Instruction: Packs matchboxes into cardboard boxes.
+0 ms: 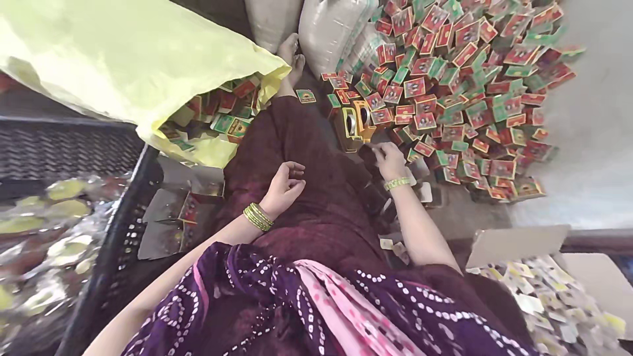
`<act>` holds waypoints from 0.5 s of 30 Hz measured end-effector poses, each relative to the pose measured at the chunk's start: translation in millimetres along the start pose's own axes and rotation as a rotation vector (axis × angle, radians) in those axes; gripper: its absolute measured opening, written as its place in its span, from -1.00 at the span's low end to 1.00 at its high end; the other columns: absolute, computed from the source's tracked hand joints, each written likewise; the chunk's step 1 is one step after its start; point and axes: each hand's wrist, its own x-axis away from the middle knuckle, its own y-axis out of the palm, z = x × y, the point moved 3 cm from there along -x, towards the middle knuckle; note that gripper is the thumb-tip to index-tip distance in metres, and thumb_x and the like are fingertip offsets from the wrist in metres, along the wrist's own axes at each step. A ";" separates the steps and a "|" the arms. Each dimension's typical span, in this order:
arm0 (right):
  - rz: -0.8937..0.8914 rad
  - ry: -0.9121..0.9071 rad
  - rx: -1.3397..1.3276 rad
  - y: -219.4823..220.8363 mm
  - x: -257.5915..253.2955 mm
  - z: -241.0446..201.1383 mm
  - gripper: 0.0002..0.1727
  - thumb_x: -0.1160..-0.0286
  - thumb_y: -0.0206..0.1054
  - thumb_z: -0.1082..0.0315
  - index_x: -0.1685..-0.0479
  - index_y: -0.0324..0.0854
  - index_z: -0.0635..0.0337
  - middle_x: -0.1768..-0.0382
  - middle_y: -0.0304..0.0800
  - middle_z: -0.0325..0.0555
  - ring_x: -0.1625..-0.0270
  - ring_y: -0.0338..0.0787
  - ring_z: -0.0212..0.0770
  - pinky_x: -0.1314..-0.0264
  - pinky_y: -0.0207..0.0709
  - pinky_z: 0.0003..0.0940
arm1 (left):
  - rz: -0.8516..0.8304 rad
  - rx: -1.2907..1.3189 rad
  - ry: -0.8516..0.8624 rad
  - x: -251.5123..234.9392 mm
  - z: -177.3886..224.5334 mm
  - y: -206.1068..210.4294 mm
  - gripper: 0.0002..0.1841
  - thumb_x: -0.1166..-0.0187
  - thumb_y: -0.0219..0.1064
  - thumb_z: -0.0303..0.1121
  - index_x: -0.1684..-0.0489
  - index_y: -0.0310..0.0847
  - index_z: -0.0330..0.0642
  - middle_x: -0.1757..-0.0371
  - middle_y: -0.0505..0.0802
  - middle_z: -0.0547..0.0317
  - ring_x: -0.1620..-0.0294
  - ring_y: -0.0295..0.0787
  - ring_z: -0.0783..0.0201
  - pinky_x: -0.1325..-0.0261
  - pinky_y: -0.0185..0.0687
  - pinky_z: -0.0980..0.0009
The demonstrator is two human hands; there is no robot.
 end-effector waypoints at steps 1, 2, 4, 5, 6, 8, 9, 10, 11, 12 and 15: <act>0.082 -0.096 -0.051 -7.5 2.5 -11.1 -0.77 -0.67 0.35 0.30 -0.07 0.81 0.23 -0.09 0.84 0.12 -0.20 0.83 0.07 -0.35 0.65 0.06 | 0.000 -0.011 0.026 0.9 1.6 1.4 -0.50 -0.52 0.35 -0.41 -0.44 0.36 -0.30 -0.37 0.67 -0.08 -0.17 0.83 0.21 -0.15 0.86 0.28; 0.156 -0.191 -0.102 -15.9 5.5 -23.6 -0.78 -0.65 0.37 0.31 -0.05 0.81 0.24 -0.05 0.85 0.11 -0.13 0.85 0.03 -0.28 0.70 -0.01 | 0.011 -0.039 0.058 1.6 2.1 2.6 -0.44 -0.49 0.42 -0.38 -0.47 0.36 -0.29 -0.43 0.65 -0.10 -0.24 0.81 0.19 -0.22 0.83 0.25; 0.227 -0.335 -0.188 -34.9 11.6 -52.4 -0.80 -0.63 0.40 0.30 0.01 0.82 0.24 0.01 0.87 0.05 -0.08 0.86 -0.11 -0.22 0.74 -0.20 | 0.039 -0.118 0.123 1.9 3.9 4.3 -0.22 -0.39 0.59 -0.24 -0.62 0.29 -0.22 -0.60 0.54 -0.07 -0.50 0.63 0.14 -0.45 0.70 0.17; 0.217 -0.385 -0.233 -44.6 15.8 -67.9 -0.80 -0.62 0.42 0.30 0.03 0.83 0.23 0.03 0.88 0.02 -0.07 0.86 -0.17 -0.22 0.74 -0.28 | 0.059 -0.147 0.168 1.9 5.9 5.0 -0.06 -0.28 0.68 -0.16 -0.70 0.23 -0.20 -0.67 0.47 -0.07 -0.60 0.51 0.10 -0.55 0.60 0.10; 0.183 -0.413 -0.272 -52.6 21.0 -83.3 -0.82 -0.61 0.43 0.30 0.05 0.84 0.21 0.07 0.87 -0.03 -0.05 0.85 -0.24 -0.19 0.74 -0.34 | 0.070 -0.173 0.210 2.6 8.9 5.8 0.10 -0.17 0.75 -0.06 -0.77 0.14 -0.20 -0.74 0.39 -0.08 -0.67 0.42 0.07 -0.62 0.51 0.07; 0.082 -0.463 -0.333 -61.5 33.7 -112.6 -0.86 -0.56 0.46 0.33 0.09 0.85 0.18 0.12 0.88 -0.09 0.01 0.85 -0.31 -0.13 0.76 -0.38 | 0.033 -0.196 0.264 6.3 15.9 7.8 0.30 -0.01 0.80 0.07 -0.85 -0.02 -0.20 -0.80 0.29 -0.11 -0.74 0.31 0.05 -0.67 0.41 0.06; 0.021 -0.485 -0.368 -61.4 40.1 -124.8 -0.87 -0.55 0.47 0.33 0.11 0.85 0.17 0.13 0.87 -0.12 0.03 0.84 -0.33 -0.12 0.75 -0.39 | -0.022 -0.184 0.266 9.3 19.8 9.4 0.31 0.00 0.81 0.06 -0.85 -0.01 -0.20 -0.79 0.33 -0.07 -0.72 0.35 0.10 -0.67 0.43 0.10; -0.035 -0.505 -0.415 -58.6 45.7 -134.2 -0.88 -0.52 0.49 0.35 0.11 0.85 0.18 0.13 0.87 -0.13 0.04 0.84 -0.35 -0.11 0.76 -0.40 | -0.091 -0.151 0.259 12.4 22.7 11.7 0.25 -0.01 0.82 0.02 -0.81 0.08 -0.22 -0.70 0.46 -0.02 -0.64 0.47 0.19 -0.61 0.53 0.17; -0.084 -0.515 -0.464 -55.0 51.4 -141.3 -0.88 -0.51 0.50 0.37 0.11 0.85 0.20 0.13 0.88 -0.13 0.05 0.85 -0.36 -0.10 0.77 -0.41 | -0.167 -0.098 0.226 15.6 23.7 14.6 0.13 -0.03 0.83 -0.05 -0.71 0.23 -0.23 -0.52 0.65 0.07 -0.47 0.64 0.30 -0.51 0.65 0.24; -0.118 -0.505 -0.496 -53.3 57.4 -145.5 -0.86 -0.52 0.49 0.38 0.07 0.85 0.21 0.11 0.88 -0.13 0.04 0.85 -0.37 -0.10 0.78 -0.42 | -0.245 -0.046 0.178 19.4 22.0 17.4 0.00 -0.05 0.82 -0.09 -0.59 0.38 -0.27 -0.34 0.79 0.11 -0.33 0.76 0.36 -0.43 0.73 0.28; -0.122 -0.362 -0.396 -71.2 67.2 -133.0 -0.73 -0.66 0.37 0.32 -0.22 0.75 0.22 -0.07 0.84 -0.05 0.00 0.85 -0.33 -0.08 0.78 -0.40 | -0.307 0.037 0.137 24.7 17.6 19.8 -0.18 -0.11 0.79 -0.22 -0.43 0.51 -0.31 -0.18 0.87 0.12 -0.21 0.83 0.35 -0.36 0.77 0.27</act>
